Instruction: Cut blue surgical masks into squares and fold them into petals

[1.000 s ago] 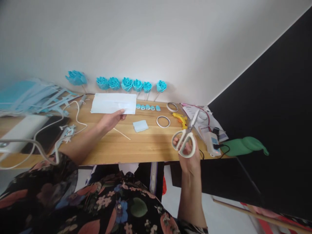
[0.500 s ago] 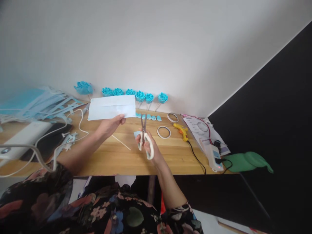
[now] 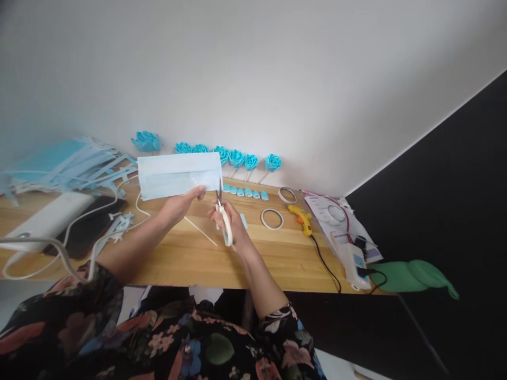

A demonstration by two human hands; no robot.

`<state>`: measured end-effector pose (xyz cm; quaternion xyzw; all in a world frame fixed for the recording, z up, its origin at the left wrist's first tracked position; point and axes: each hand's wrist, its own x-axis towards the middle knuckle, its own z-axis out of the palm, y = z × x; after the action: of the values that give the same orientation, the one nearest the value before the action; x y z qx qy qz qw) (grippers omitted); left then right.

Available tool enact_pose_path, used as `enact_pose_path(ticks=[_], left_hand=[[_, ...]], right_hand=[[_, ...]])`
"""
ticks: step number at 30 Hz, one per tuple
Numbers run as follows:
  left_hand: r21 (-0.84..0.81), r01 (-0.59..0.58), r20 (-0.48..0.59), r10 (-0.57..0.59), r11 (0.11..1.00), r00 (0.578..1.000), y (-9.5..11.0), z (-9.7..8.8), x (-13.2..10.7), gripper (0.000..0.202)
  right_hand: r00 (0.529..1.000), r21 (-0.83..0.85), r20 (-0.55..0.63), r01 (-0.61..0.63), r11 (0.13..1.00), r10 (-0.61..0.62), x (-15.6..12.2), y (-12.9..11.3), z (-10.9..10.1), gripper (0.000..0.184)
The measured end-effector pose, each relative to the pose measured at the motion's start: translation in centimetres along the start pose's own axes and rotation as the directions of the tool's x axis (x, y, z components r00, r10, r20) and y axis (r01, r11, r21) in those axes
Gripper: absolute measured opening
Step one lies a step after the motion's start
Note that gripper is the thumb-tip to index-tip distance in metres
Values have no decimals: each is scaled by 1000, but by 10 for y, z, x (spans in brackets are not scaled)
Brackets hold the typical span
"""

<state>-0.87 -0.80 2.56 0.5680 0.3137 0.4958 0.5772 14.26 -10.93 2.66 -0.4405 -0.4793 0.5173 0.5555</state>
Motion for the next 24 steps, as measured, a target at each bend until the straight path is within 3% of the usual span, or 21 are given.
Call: enact_pose_path(ticks=[11,17,24], left_hand=[[142,134,-59,-126,981,990,0,5,-3,44],[134,89,-28,-86,987,996,0,7,-5,40],[154,125,-53,-118,980,992,0,9,-6,43]], right_hand=[[995,81,20,97,992,-99,5,24,-9,54],[995,80,2,101,992,-101,4,27,-12,54],[996,84,-13,94,992,-93,2,29,-13,55]])
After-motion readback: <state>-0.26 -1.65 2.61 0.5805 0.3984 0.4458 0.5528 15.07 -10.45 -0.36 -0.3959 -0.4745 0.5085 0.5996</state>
